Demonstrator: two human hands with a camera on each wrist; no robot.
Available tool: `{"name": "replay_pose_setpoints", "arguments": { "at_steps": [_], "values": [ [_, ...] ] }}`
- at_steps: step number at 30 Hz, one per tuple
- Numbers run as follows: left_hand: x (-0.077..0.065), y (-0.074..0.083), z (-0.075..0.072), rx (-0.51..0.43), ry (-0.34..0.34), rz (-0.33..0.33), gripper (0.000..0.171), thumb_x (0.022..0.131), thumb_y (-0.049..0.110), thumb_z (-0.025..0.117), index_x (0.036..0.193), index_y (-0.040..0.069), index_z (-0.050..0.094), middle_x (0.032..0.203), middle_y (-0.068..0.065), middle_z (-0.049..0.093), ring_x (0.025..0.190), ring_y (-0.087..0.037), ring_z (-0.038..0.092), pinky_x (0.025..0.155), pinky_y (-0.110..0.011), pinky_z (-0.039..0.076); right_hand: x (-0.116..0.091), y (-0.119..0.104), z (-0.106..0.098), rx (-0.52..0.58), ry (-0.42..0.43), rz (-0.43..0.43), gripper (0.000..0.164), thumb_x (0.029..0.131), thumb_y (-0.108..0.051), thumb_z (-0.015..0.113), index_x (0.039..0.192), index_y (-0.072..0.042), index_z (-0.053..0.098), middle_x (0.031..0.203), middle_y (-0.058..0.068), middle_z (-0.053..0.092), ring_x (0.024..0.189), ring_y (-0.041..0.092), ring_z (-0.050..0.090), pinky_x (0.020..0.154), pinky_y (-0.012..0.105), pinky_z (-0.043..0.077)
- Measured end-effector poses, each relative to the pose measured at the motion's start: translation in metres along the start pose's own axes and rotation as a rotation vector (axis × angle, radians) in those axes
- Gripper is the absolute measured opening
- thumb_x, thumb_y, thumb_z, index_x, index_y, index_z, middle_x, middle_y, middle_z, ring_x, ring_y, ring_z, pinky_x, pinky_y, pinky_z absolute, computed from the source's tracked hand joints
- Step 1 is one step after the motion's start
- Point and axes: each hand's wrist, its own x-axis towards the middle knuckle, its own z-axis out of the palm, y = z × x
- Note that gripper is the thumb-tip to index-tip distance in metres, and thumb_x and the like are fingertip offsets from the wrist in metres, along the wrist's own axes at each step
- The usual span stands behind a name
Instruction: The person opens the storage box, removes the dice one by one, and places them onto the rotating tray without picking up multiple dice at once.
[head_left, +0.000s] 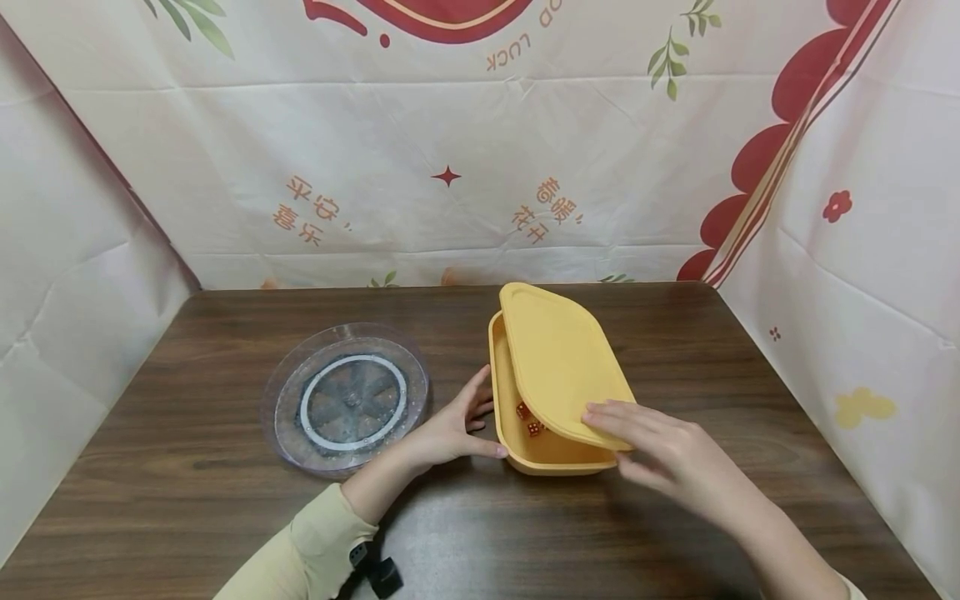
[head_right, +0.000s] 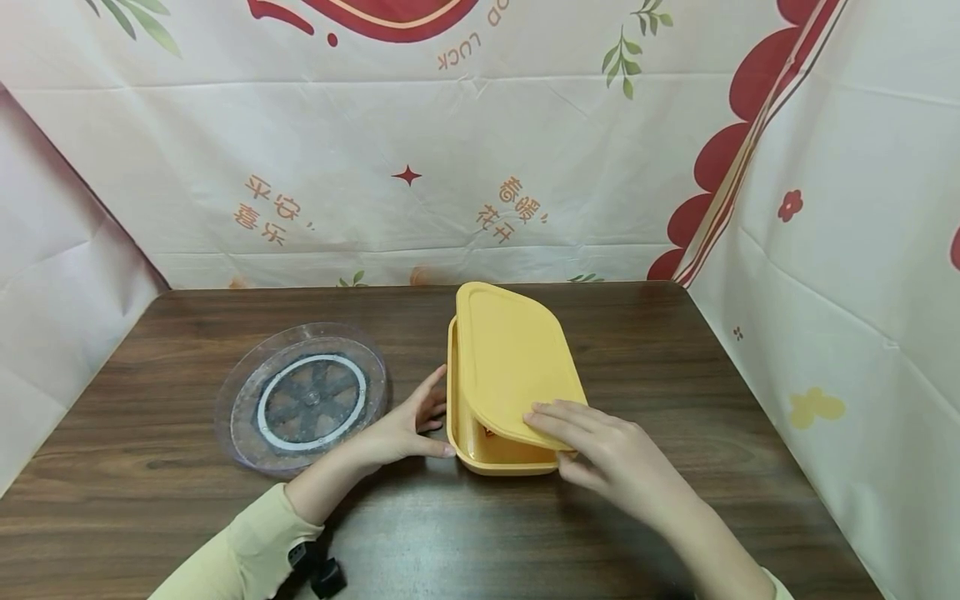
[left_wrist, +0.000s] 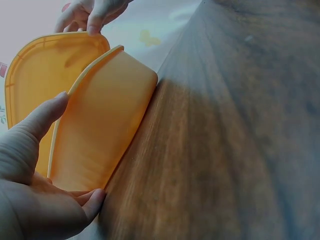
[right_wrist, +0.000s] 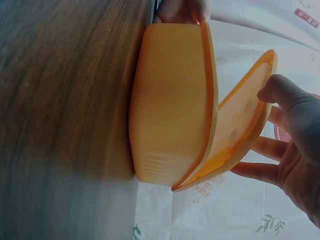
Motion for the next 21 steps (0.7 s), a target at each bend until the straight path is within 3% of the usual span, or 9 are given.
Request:
{"name": "replay_pose_setpoints", "arguments": {
  "at_steps": [5,12,21],
  "values": [
    [0.0,0.001,0.0,0.002,-0.001,0.0,0.113,0.078,0.003,0.078,0.154,0.019,-0.003,0.151,-0.018,0.027,0.137,-0.029,0.029,0.107,-0.048,0.028,0.0,-0.001,-0.002,-0.064,0.013,-0.001,0.042,0.1,-0.036,0.042,0.124,-0.01,0.065,0.122,0.004,0.063,0.108,0.018,0.06,0.096,0.013,0.036],
    [0.0,0.0,0.001,0.001,0.0,0.004,0.112,0.078,0.004,0.079,0.155,0.018,-0.002,0.154,-0.021,0.021,0.138,-0.031,0.028,0.107,-0.049,0.028,0.0,-0.001,-0.006,-0.115,0.067,-0.006,0.039,0.097,-0.032,0.045,0.121,-0.01,0.067,0.118,0.003,0.065,0.101,0.013,0.063,0.067,0.02,0.049],
    [0.0,0.001,0.001,-0.004,0.005,-0.001,0.113,0.078,0.003,0.079,0.155,0.019,-0.002,0.153,-0.022,0.021,0.138,-0.03,0.027,0.107,-0.048,0.028,0.001,0.002,-0.01,-0.081,0.121,-0.012,0.037,0.096,-0.029,0.047,0.118,-0.007,0.068,0.115,0.005,0.066,0.103,0.008,0.061,0.076,0.015,0.048]
  ]
}}
